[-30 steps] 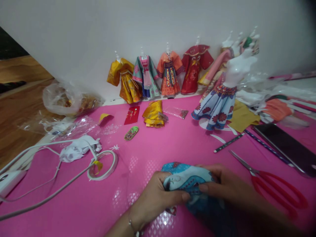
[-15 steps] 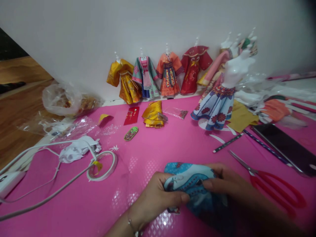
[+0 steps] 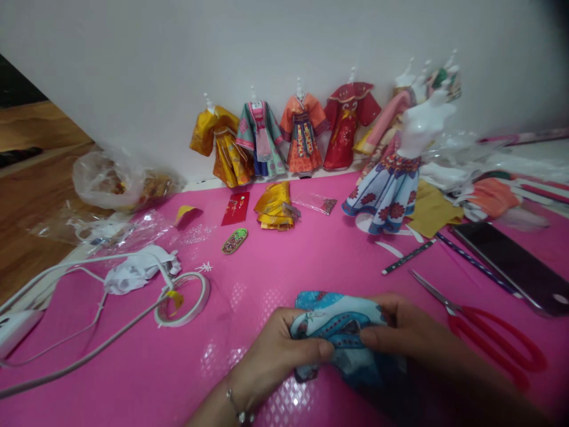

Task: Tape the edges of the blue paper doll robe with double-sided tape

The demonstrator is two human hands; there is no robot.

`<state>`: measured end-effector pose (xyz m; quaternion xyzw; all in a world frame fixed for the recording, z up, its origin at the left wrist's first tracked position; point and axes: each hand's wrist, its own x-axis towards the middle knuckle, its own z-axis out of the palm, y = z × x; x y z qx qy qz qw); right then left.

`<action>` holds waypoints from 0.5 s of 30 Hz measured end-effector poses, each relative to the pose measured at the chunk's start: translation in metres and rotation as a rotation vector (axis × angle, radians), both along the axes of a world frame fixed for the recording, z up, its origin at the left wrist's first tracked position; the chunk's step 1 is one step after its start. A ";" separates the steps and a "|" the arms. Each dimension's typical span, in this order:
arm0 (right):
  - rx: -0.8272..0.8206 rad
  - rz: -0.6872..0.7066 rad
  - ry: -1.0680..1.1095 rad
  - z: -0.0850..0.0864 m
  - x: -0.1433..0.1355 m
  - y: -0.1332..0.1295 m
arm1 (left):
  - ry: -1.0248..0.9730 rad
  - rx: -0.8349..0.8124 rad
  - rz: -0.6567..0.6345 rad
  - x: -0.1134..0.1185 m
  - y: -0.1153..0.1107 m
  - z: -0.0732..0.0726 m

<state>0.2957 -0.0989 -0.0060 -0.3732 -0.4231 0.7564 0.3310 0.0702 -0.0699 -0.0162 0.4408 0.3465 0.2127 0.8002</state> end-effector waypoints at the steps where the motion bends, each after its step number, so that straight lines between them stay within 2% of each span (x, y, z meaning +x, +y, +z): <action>1: 0.004 0.001 0.001 0.000 0.000 0.000 | -0.008 -0.002 -0.004 0.000 0.000 0.001; 15: 0.051 0.025 -0.048 -0.004 0.002 0.001 | -0.043 -0.034 -0.045 0.001 0.002 0.007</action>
